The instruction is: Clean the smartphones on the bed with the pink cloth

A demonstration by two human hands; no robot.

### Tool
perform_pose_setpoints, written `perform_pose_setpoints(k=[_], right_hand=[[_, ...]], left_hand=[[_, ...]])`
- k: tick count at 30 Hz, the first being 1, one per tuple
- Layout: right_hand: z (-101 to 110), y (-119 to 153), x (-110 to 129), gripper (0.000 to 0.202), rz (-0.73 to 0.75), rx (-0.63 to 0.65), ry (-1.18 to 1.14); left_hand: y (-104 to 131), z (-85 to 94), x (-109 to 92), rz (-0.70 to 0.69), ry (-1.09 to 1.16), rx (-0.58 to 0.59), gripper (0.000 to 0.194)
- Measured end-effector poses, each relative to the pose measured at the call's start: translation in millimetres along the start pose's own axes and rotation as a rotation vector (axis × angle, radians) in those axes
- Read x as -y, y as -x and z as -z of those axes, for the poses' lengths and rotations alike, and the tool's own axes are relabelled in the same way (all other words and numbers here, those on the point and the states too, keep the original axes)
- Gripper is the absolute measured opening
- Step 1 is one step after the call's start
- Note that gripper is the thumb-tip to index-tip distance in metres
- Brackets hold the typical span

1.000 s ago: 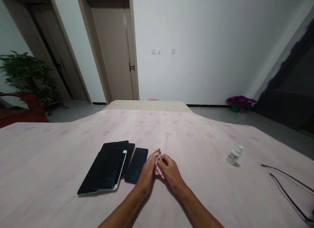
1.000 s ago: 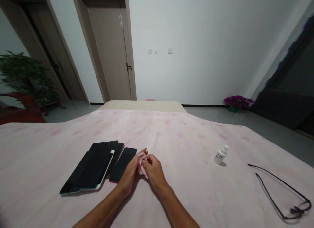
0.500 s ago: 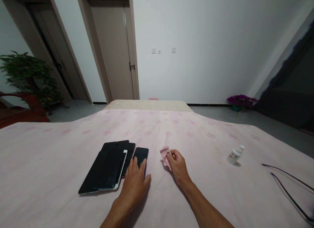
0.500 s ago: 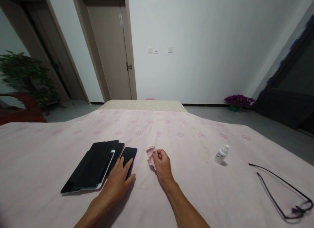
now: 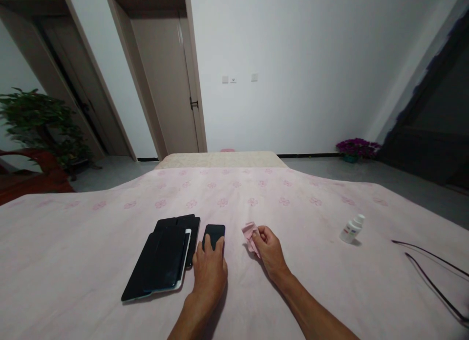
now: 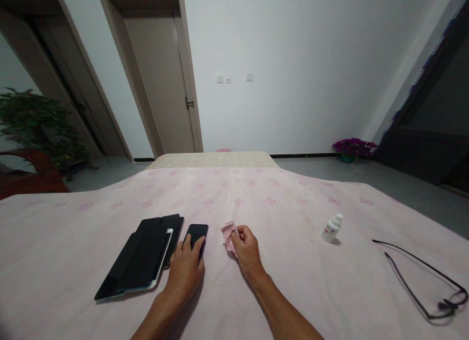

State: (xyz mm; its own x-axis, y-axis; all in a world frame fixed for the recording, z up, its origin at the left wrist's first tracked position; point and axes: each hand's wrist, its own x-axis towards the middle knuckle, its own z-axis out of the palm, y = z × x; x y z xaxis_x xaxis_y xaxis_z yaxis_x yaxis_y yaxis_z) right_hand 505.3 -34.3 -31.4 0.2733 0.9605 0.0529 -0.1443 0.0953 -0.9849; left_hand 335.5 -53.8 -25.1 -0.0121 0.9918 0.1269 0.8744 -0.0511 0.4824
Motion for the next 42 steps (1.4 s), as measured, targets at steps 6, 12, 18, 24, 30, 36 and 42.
perform_pose_setpoints(k=[6,12,18,24,30,36,42], right_hand=[[1,4,2,0.034,0.015,0.006,-0.014],[3,1,-4,0.03,0.04,0.02,0.018],[3,0,-6,0.031,0.069,0.023,0.085],[6,-1,-2,0.029,0.11,-0.015,0.088],[9,-5,-6,0.032,0.106,-0.015,0.043],[7,-9,-10,0.031,0.133,-0.065,0.062],[4,-13,-11,0.023,0.161,-0.143,0.07]], left_hand=[[0,9.1,-1,-0.056,-0.046,0.08,0.071],[8,13.8,9,-0.188,0.047,0.123,0.074],[10,26.9,2,-0.151,-0.152,0.192,0.066],[-5,35.7,2,-0.126,0.003,0.155,0.076],[-29,60.3,14,0.222,0.715,0.377,0.069],[-28,52.0,17,0.522,1.683,0.803,0.051],[-28,22.4,-3,0.57,1.768,0.572,0.028]])
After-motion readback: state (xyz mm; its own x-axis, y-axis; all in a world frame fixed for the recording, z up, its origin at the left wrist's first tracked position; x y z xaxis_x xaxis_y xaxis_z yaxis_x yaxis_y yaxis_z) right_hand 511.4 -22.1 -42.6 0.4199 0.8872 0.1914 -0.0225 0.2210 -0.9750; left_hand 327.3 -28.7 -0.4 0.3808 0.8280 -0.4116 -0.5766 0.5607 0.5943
